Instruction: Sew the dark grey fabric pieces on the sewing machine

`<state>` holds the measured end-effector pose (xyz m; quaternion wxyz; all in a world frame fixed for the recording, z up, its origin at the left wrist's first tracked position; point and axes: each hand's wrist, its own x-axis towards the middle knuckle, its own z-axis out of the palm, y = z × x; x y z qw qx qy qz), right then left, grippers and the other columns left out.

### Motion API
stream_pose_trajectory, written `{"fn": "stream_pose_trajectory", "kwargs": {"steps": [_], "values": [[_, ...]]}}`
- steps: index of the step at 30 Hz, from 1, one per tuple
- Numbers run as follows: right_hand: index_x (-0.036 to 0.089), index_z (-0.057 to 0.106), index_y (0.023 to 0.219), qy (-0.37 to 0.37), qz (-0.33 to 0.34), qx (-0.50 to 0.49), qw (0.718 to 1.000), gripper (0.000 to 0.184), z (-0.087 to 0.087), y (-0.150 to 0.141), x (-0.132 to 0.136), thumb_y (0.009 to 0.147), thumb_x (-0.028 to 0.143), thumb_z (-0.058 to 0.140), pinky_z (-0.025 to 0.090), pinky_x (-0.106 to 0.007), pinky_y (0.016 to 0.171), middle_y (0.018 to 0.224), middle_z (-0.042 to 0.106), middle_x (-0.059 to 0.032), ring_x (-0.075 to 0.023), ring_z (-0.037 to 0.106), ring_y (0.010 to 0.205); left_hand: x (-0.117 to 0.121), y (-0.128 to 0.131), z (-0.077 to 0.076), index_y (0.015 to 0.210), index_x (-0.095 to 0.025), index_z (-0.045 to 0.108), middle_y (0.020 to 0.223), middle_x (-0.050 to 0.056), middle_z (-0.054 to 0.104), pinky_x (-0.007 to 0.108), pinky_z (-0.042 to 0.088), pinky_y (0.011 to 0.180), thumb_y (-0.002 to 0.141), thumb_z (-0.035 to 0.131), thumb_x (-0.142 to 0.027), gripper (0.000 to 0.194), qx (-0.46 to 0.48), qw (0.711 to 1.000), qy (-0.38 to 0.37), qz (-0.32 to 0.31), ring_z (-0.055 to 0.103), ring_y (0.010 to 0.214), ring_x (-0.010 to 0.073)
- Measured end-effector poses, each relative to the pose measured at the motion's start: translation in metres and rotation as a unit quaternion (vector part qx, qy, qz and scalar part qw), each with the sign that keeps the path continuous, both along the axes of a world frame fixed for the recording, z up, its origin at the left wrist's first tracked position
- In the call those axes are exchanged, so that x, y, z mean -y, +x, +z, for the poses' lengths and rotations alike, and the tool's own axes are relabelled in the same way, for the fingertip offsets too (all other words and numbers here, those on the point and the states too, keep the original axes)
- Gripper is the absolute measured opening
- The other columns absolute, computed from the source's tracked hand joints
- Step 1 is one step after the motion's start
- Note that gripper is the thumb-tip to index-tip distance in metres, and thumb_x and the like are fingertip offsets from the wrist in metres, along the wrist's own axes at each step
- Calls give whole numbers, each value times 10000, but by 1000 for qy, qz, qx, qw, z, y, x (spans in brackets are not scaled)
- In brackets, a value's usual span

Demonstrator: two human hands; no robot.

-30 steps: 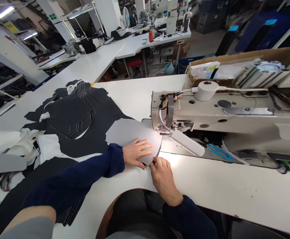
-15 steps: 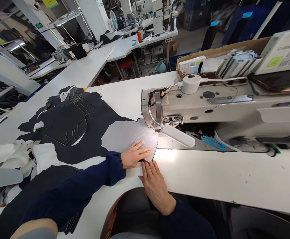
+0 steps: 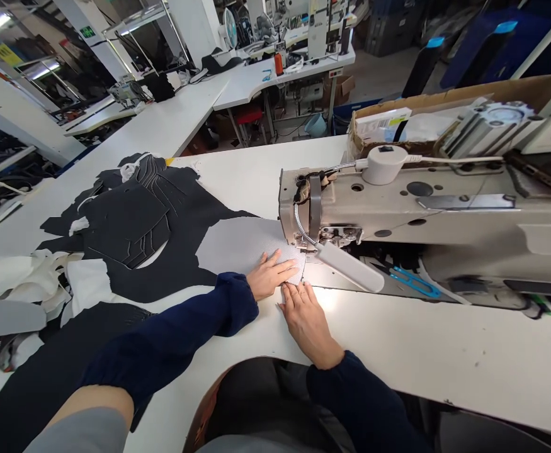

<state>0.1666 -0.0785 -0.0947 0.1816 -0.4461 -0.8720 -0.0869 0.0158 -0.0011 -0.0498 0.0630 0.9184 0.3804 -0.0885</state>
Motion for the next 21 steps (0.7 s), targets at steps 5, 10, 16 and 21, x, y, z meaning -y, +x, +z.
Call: {"fn": "stream_pose_trajectory", "kwargs": {"steps": [5, 10, 16, 21], "values": [[55, 552, 1200, -28, -6, -23, 999, 344, 0, 8, -13, 960, 213, 364, 356, -487, 1014, 1179, 585, -186, -281, 526, 1113, -6, 3, 1, 1421, -233, 335, 1536, 7, 202, 656, 319, 994, 851, 327, -62, 594, -17, 1000, 21, 16, 200, 1354, 405], [86, 582, 1126, -21, 24, -97, 995, 285, -2, 23, -6, 948, 176, 378, 398, -455, 1005, 1221, 571, -161, -267, 494, 1176, -6, -10, -1, 1414, -246, 348, 1532, 16, 217, 619, 312, 1021, 890, 339, -108, 541, -25, 998, 28, -44, 193, 1369, 374], [142, 584, 1052, -7, -1, -174, 985, 216, 6, 31, 5, 922, 138, 411, 457, -417, 938, 1069, 636, -100, -224, 556, 1063, -6, -13, 0, 1391, -244, 385, 1510, 68, 269, 607, 333, 1003, 949, 375, -352, 455, -12, 997, 53, -61, 243, 1345, 373], [64, 586, 1040, 7, 25, -114, 993, 261, 6, 20, -5, 905, 86, 363, 443, -438, 972, 1150, 586, -187, -268, 504, 1145, 0, -12, -7, 1370, -201, 410, 1497, 90, 294, 570, 350, 1006, 860, 456, -161, 514, 1, 995, 77, -59, 279, 1337, 359]]}}
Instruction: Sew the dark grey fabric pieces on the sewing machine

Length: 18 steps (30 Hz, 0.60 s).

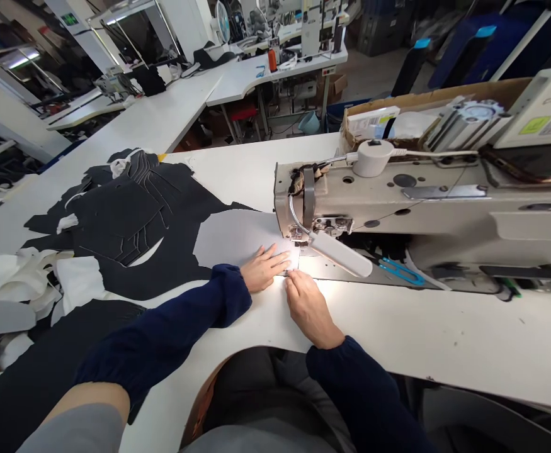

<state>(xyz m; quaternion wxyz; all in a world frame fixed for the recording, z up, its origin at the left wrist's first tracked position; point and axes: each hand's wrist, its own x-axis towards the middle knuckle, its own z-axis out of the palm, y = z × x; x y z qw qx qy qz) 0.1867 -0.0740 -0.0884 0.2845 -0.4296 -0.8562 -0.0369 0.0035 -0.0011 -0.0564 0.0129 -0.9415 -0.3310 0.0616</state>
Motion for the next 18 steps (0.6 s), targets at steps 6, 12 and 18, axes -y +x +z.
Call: {"fn": "stream_pose_trajectory", "kwargs": {"steps": [6, 12, 18], "values": [[5, 574, 1111, -6, -4, 92, 996, 399, -11, -6, -3, 842, -8, 280, 405, -455, 1028, 1214, 547, -236, -285, 481, 1190, 3, -5, -18, 1292, -196, 510, 1421, 65, 433, 463, 368, 1035, 885, 390, -98, 436, 43, 998, 47, -2, 386, 1300, 268], [-39, 578, 1122, -3, -26, 100, 995, 415, -18, -3, -19, 813, -10, 303, 391, -456, 1036, 1230, 533, -259, -309, 460, 1213, -11, 5, -15, 1275, -207, 535, 1414, 44, 445, 443, 401, 1009, 918, 354, -103, 414, 12, 997, 69, 18, 435, 1266, 267], [-2, 576, 1157, -4, -48, 74, 996, 428, -23, -1, -41, 835, 7, 294, 393, -450, 1029, 1249, 532, -238, -288, 451, 1226, -28, 16, -11, 1272, -217, 537, 1410, 57, 448, 446, 415, 988, 946, 358, -171, 375, 10, 996, 67, 53, 450, 1248, 272]]}}
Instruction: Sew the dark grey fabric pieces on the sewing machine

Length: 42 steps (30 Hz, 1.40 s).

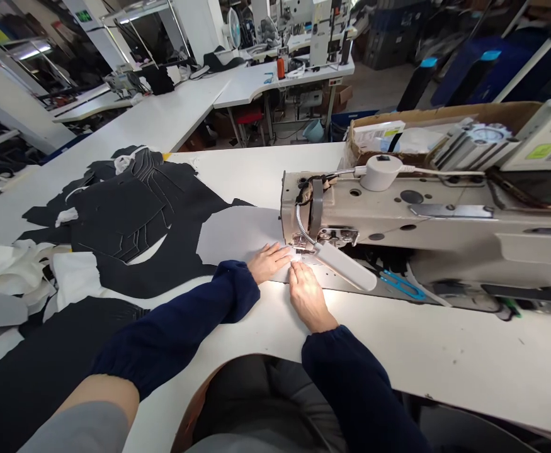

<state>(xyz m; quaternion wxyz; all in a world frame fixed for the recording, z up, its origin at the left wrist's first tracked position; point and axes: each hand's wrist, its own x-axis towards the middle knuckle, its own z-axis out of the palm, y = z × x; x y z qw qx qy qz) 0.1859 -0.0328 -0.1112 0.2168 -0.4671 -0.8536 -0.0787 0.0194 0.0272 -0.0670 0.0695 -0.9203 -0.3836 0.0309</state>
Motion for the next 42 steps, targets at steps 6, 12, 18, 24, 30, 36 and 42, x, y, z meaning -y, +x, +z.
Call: {"fn": "stream_pose_trajectory", "kwargs": {"steps": [6, 12, 18, 24, 30, 36, 42], "values": [[17, 587, 1106, 41, -11, 9, 999, 349, 3, 1, -2, 862, 32, 338, 383, -492, 1013, 1242, 548, -209, -313, 472, 1191, -14, 9, -1, 1285, -190, 512, 1399, 82, 453, 462, 387, 996, 957, 321, -187, 379, 0, 999, -12, 40, 421, 1266, 293], [106, 552, 1150, -22, 16, -43, 999, 294, 9, -2, 34, 928, 147, 363, 396, -509, 995, 1314, 497, -167, -306, 392, 1271, -18, 12, -3, 1277, -189, 510, 1405, 81, 445, 493, 375, 998, 960, 293, -166, 385, 18, 998, -22, 62, 405, 1274, 310], [111, 528, 1168, -50, 15, -62, 997, 291, 9, -1, 42, 933, 141, 359, 395, -520, 1006, 1320, 478, -189, -305, 362, 1297, -17, 14, -1, 1274, -220, 514, 1424, 85, 419, 519, 356, 1007, 955, 324, -163, 376, 39, 996, -35, 71, 391, 1288, 290], [133, 476, 1223, -16, 45, -59, 997, 311, 7, 2, 37, 932, 153, 368, 430, -553, 964, 1321, 466, -195, -325, 386, 1275, -18, 18, 0, 1218, -224, 562, 1397, 66, 456, 512, 370, 986, 942, 363, -182, 343, 71, 993, -43, 88, 414, 1259, 293], [142, 456, 1256, 12, 72, -37, 997, 336, 3, 5, 30, 937, 194, 360, 455, -589, 918, 1322, 455, -220, -352, 420, 1241, -19, 20, 7, 1123, -220, 626, 1408, 44, 444, 506, 364, 969, 931, 373, -205, 318, 106, 986, -75, 102, 377, 1269, 310], [143, 463, 1254, 17, 75, -27, 997, 339, 5, 6, 29, 938, 197, 354, 466, -578, 913, 1309, 469, -217, -343, 442, 1222, -27, -11, 22, 1171, -353, 597, 1347, -1, 510, 528, 378, 946, 902, 436, -252, 329, 147, 953, -168, 205, 411, 1238, 311], [153, 508, 1213, 18, 69, -31, 997, 323, 8, 4, 27, 944, 226, 344, 466, -549, 933, 1271, 518, -184, -318, 453, 1222, -17, -70, 21, 1255, -166, 553, 1333, 199, 476, 533, 459, 788, 869, 337, -95, 449, 144, 913, -128, 359, 483, 1151, 344]]}}
